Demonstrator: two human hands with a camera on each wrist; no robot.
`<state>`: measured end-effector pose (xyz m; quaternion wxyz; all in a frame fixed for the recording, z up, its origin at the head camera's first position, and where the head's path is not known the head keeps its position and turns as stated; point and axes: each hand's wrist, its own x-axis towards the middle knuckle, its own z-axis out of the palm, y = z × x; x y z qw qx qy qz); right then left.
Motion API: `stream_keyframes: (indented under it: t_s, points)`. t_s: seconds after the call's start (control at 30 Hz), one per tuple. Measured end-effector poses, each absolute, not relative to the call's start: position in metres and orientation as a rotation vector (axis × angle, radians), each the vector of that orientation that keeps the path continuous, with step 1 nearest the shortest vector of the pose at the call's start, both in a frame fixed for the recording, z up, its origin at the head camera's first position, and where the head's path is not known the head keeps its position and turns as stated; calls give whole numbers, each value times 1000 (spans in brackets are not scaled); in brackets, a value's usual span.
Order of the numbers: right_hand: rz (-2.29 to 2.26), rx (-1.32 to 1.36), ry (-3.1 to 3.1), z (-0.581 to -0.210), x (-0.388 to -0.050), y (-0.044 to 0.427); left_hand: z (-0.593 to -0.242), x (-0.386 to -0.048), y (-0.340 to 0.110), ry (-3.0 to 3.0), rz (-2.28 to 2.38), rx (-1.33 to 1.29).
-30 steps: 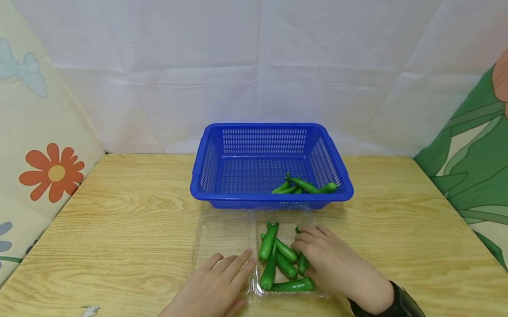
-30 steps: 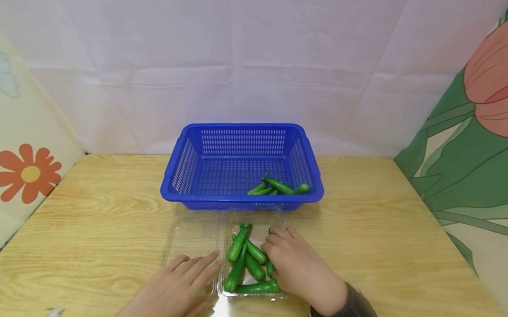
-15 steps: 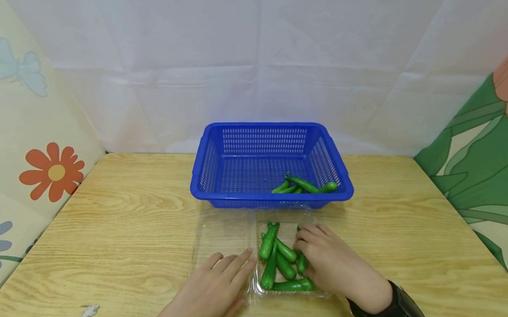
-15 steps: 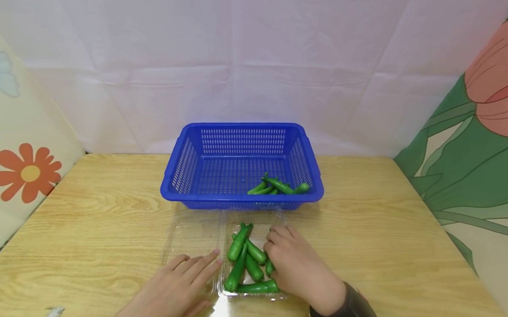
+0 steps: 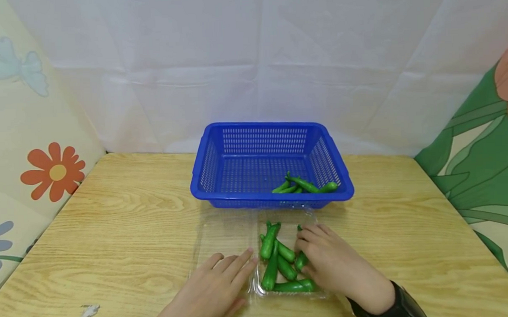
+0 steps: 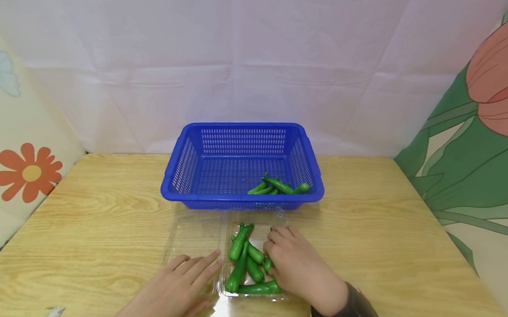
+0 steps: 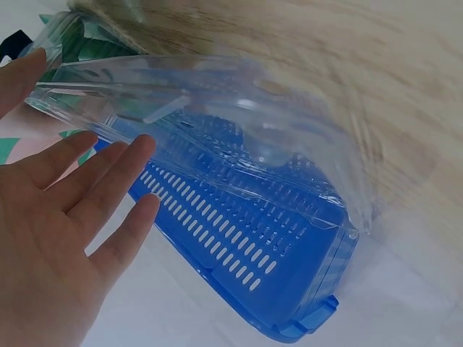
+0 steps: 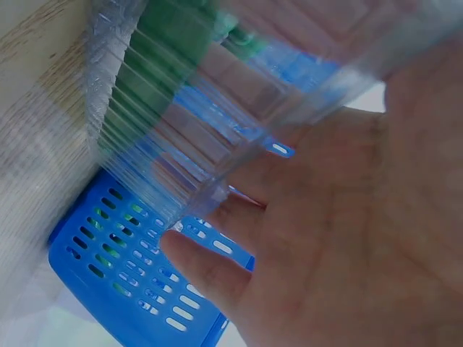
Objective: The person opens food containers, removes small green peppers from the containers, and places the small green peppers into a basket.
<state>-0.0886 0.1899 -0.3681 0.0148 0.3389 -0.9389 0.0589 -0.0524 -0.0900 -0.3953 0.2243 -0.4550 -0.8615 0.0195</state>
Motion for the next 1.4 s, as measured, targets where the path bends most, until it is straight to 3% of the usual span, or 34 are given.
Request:
stream_keyframes:
  t_s: [1.4]
  points:
    - [234, 1101, -2777, -357, -94, 197, -395, -53, -90, -2374, 63, -1248]
